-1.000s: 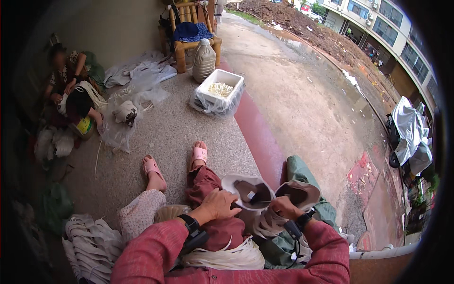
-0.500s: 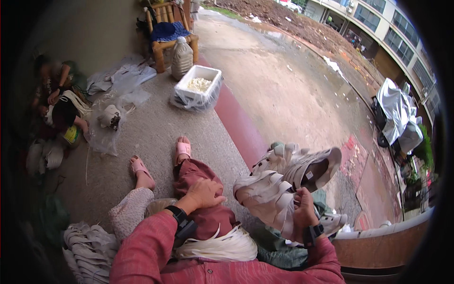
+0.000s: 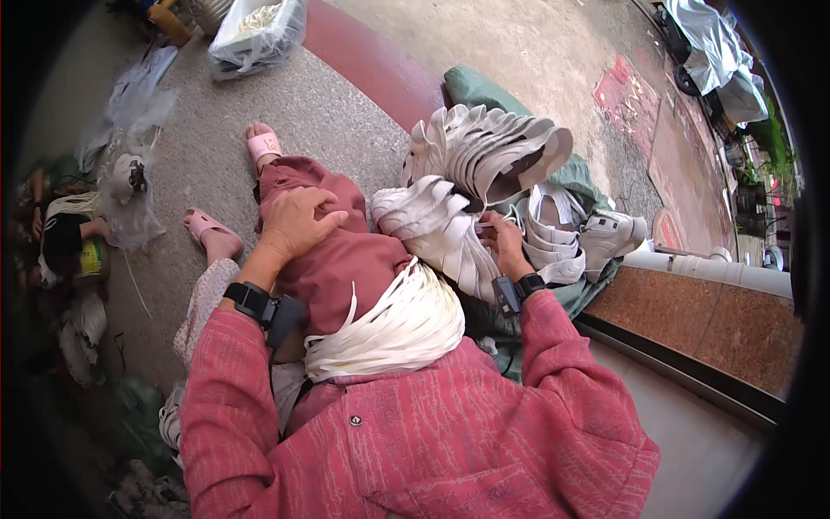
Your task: Lacing pairs of white sneakers in a workshop setting.
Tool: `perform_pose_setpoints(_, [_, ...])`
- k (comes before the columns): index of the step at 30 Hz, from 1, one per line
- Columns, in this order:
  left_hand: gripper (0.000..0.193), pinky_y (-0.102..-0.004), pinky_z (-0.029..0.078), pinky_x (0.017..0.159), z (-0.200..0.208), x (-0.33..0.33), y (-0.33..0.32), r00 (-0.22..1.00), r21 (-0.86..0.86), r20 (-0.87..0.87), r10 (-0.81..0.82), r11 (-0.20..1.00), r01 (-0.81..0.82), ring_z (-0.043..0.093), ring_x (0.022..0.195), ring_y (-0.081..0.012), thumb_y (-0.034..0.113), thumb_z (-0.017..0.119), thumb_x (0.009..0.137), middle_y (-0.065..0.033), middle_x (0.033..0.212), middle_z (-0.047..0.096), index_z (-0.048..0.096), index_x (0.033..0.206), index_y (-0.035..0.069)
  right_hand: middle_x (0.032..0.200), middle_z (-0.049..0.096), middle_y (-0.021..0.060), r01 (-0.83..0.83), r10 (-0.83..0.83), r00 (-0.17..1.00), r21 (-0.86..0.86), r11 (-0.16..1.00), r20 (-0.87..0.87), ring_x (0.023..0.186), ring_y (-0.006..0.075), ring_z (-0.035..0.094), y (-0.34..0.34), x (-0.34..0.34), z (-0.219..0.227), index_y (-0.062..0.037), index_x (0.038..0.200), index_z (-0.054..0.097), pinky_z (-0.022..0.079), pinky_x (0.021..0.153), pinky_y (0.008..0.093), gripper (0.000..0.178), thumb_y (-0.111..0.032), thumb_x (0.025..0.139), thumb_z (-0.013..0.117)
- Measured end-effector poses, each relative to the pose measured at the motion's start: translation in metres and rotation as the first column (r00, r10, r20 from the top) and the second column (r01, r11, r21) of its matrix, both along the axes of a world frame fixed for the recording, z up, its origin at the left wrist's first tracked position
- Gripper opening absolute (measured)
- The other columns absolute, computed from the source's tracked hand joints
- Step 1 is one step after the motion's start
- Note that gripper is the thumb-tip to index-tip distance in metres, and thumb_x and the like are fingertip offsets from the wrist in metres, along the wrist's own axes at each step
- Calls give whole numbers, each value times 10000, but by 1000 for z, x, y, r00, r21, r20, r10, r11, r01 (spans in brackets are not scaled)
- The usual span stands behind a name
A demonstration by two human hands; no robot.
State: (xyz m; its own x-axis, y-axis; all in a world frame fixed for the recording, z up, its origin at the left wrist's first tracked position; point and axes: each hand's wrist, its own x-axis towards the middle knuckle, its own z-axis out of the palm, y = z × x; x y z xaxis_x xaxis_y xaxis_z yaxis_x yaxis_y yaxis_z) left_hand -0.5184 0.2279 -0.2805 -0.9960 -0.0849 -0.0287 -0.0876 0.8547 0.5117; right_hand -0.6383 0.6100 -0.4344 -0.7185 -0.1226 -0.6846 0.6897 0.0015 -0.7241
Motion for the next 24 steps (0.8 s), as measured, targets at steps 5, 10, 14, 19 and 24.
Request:
perform_pose_setpoints(5, [313, -354, 510, 794, -4, 6, -2, 999, 50, 46, 29, 998, -31, 661, 858, -259, 332, 716, 798, -94, 963, 702, 701, 954, 61, 937, 669, 102, 238, -235, 970, -48, 970, 54, 768, 196, 679, 28, 14, 3, -17, 1060, 599, 564, 617, 307, 327, -312, 1015, 464])
perform_pose_setpoints(10, [306, -337, 510, 793, -4, 3, -2, 999, 68, 45, 15, 997, -18, 663, 863, -253, 310, 712, 811, -101, 970, 700, 695, 972, 50, 944, 639, 113, 469, -477, 878, -119, 875, -48, 754, 235, 652, 62, 18, -10, -26, 1029, 545, 567, 636, 380, 250, -268, 992, 493])
perform_pose_setpoints(14, [301, -328, 508, 797, -3, 6, -5, 994, 87, 95, 55, 994, -63, 666, 878, -234, 297, 707, 819, -98, 971, 701, 693, 986, 47, 925, 611, 102, 672, -687, 721, -148, 725, -94, 806, 248, 631, 79, -5, 2, -22, 1064, 525, 568, 694, 392, 184, -161, 944, 542])
perform_pose_setpoints(19, [307, -326, 507, 798, -1, 2, -4, 993, 80, 104, 50, 995, -58, 665, 880, -229, 308, 702, 824, -94, 973, 703, 696, 994, 52, 897, 601, 86, 740, -634, 580, 5, 673, -513, 803, 197, 622, 74, -11, 18, -5, 1131, 529, 559, 715, 326, 252, -40, 886, 570])
perform_pose_setpoints(24, [316, -326, 507, 795, 2, 0, 0, 991, 50, 129, 44, 997, -51, 665, 879, -233, 322, 700, 827, -92, 975, 704, 698, 1007, 62, 893, 659, 83, -88, 157, 927, 208, 974, -340, 742, 213, 639, 12, 38, 24, -6, 1030, 627, 526, 673, 321, 173, -34, 865, 583])
